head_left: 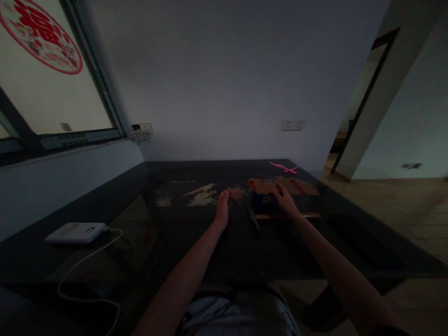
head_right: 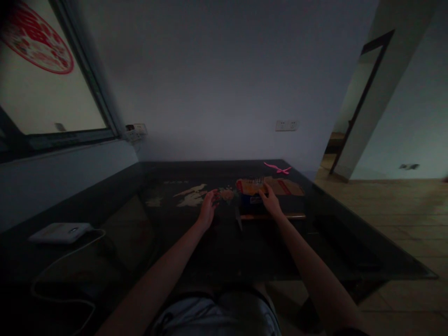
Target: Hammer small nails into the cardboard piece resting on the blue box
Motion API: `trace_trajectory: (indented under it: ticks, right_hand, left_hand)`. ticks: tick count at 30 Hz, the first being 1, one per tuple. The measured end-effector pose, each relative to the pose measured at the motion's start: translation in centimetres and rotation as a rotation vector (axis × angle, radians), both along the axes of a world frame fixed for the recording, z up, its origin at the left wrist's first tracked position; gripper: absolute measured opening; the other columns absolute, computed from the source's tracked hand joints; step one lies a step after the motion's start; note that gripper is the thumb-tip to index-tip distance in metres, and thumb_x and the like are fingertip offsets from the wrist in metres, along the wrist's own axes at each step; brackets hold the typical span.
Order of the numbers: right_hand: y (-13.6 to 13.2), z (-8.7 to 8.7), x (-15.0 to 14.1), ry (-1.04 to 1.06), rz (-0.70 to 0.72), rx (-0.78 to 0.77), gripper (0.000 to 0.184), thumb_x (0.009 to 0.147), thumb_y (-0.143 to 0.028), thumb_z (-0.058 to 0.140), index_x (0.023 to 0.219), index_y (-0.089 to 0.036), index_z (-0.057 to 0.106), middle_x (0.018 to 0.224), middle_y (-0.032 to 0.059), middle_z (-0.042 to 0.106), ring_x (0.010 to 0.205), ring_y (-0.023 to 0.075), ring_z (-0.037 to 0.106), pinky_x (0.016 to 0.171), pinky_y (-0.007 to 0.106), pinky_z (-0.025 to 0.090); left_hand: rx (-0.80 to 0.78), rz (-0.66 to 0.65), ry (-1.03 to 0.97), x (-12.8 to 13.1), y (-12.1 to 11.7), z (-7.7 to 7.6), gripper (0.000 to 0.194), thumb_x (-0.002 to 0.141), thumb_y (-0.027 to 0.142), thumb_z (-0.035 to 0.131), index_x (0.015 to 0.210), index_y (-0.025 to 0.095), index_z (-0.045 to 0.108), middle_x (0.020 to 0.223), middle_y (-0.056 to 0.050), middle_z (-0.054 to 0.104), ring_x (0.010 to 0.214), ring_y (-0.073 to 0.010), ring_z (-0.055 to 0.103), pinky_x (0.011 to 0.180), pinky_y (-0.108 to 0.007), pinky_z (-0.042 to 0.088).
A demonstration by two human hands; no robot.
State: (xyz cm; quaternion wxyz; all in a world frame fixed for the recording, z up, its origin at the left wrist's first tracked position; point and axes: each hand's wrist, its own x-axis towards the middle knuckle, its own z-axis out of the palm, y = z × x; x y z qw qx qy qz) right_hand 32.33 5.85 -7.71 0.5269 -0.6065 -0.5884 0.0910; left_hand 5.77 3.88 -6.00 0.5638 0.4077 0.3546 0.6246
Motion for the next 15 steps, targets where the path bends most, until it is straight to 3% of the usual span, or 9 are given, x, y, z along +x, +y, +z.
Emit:
trace_trajectory:
  ticks: [8,15]
  right_hand:
    - [1.0,0.3,-4.0,-0.003,0.196,-0.01,0.036,0.089,-0.03,0.056,0.123,-0.018,0.053,0.127,0.0094,0.054,0.109,0.0249,0.055,0.09,0.048,0.046]
    - [0.3,0.5,-8.0,-0.001,0.349,-0.039,0.037,0.089,-0.03,0.056,0.124,-0.019,0.052,0.129,0.0095,0.053,0.11,0.0252,0.054,0.091,0.049,0.045]
  left_hand:
    - [0.072,0.104,0.141,-0.5,0.4,0.2,0.022,0.085,0.034,0.05,0.098,0.02,0.059,0.104,-0.006,0.061,0.098,-0.0176,0.057,0.081,-0.027,0.043]
    - [0.387,0.346,0.437,-1.3,1.0,0.5,0.018,0.082,0.025,0.05,0.096,0.016,0.058,0.1,-0.007,0.061,0.096,-0.0178,0.057,0.09,-0.033,0.042]
